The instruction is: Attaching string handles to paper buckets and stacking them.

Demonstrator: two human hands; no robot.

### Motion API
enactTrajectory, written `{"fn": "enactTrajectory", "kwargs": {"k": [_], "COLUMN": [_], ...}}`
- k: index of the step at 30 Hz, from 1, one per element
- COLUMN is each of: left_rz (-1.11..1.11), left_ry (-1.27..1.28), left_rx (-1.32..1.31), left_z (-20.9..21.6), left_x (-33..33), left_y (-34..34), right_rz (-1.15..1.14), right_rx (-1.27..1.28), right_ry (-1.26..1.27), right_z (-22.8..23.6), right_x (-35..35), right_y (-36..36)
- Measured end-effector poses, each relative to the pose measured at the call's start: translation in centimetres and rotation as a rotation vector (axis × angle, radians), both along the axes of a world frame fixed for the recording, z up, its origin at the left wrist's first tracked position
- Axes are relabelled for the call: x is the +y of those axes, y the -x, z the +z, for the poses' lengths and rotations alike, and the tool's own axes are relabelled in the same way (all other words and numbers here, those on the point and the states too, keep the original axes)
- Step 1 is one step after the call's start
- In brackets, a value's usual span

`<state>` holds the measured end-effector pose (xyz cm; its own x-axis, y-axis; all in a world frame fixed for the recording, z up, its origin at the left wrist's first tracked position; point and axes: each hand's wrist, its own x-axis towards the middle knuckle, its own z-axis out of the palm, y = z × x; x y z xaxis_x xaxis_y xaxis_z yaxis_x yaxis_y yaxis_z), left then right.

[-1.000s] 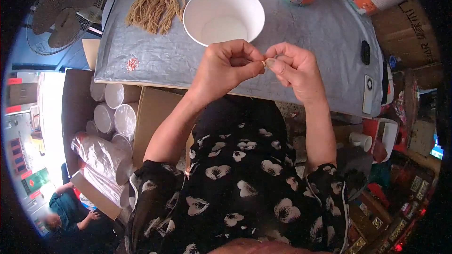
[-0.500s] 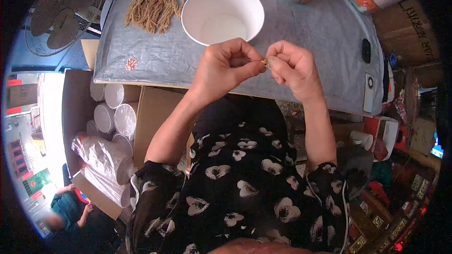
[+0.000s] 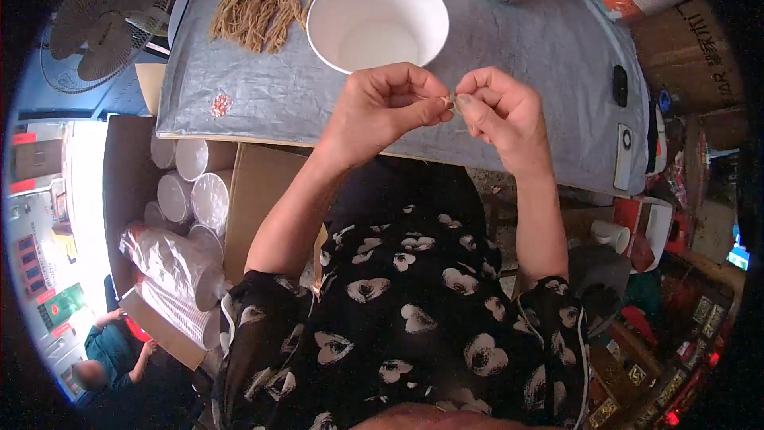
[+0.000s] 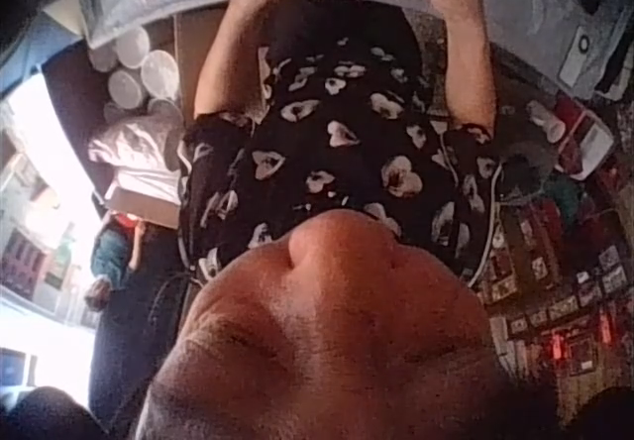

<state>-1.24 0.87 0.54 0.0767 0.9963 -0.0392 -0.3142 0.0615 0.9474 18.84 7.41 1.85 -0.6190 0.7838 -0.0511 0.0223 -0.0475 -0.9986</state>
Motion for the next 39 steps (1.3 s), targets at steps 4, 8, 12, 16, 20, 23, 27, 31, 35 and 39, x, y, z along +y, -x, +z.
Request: {"fn": "enactTrajectory", "kwargs": {"k": [4, 8, 12, 16, 20, 23, 27, 31, 35, 39], "left_rz": [0.000, 0.026, 0.049, 0.022, 0.014, -0.005, -0.010, -0.029, -0.031, -0.025], "left_ry": [-0.042, -0.032, -0.080, -0.052, -0.029, -0.014, 0.012, -0.001, -0.007, -0.027], "left_rx": [0.020, 0.065, 0.150, 0.032, -0.005, -0.013, -0.030, -0.008, 0.034, 0.006], "left_z": [-0.2, 0.0, 0.1, -0.2, -0.3, -0.4, 0.0, -0.5, -0.3, -0.2], "left_x": [-0.1, -0.3, -0.4, -0.4, -0.1, 0.0, 0.1, 0.2, 0.1, 0.0], "left_y": [0.0, -0.3, -0.4, -0.2, 0.2, 0.3, 0.2, 0.2, 0.2, 0.0], "right_rz": [0.020, 0.028, 0.078, 0.073, 0.017, 0.006, 0.021, 0.021, 0.073, 0.048], "right_rx": [-0.013, -0.072, -0.053, 0.042, 0.135, 0.106, 0.027, -0.008, 0.001, 0.120], "right_ry": [-0.003, -0.042, -0.041, 0.127, 0.180, 0.125, 0.076, 0.045, -0.008, 0.201], "right_z": [0.5, 0.7, 0.6, 0.0, -0.8, -0.6, -0.4, 0.0, -0.2, -0.7], "right_x": [-0.4, -0.4, -0.1, 0.3, 0.5, 0.3, 0.2, 0.0, 0.2, 0.3], "right_y": [0.3, 0.6, 0.5, 0.2, -0.2, 0.0, -0.1, 0.5, 0.6, 0.2]}}
